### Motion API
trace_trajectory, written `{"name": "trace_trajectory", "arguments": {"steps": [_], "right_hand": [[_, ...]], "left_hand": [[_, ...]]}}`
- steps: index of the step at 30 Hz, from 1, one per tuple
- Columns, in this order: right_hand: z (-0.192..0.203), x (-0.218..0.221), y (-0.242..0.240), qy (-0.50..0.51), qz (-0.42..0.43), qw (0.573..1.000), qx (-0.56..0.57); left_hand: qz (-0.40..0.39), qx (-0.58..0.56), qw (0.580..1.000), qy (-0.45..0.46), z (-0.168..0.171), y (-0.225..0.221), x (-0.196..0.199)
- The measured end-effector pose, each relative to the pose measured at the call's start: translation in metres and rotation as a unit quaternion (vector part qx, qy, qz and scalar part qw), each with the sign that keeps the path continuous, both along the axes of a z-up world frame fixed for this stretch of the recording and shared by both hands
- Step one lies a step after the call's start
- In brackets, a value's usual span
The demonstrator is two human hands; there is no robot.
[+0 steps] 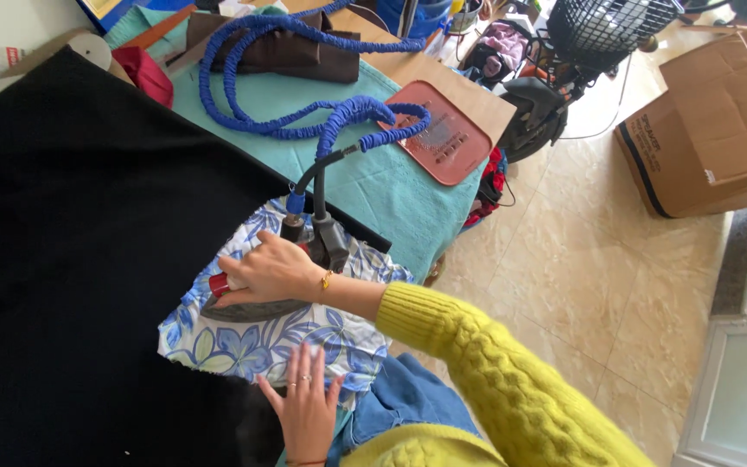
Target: Ironing pieces of fabric on an industrial ironing board using a steam iron
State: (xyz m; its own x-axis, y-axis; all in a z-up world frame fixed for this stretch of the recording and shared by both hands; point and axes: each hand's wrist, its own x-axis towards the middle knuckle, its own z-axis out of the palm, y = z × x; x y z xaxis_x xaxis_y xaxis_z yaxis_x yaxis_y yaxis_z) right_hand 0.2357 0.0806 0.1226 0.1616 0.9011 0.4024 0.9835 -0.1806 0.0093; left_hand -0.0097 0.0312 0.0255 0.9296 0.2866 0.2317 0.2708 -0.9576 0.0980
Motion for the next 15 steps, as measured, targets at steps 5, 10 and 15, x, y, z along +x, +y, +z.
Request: {"name": "trace_trajectory", "arguments": {"steps": [5,10,15], "right_hand": [[-0.002,-0.002,-0.001,0.008,-0.007,1.0,-0.003],[-0.004,-0.003,-0.002,0.007,-0.01,1.0,-0.008],[-0.008,-0.002,-0.002,0.023,-0.003,1.0,0.014]], "left_hand": [[-0.01,-0.001,1.0,-0.003,-0.022,0.003,-0.012],[-0.018,-0.03,0.999,-0.029,-0.056,0.0,-0.015],[-0.064,-0.123,0.99,-0.029,-0.062,-0.004,0.003]]}}
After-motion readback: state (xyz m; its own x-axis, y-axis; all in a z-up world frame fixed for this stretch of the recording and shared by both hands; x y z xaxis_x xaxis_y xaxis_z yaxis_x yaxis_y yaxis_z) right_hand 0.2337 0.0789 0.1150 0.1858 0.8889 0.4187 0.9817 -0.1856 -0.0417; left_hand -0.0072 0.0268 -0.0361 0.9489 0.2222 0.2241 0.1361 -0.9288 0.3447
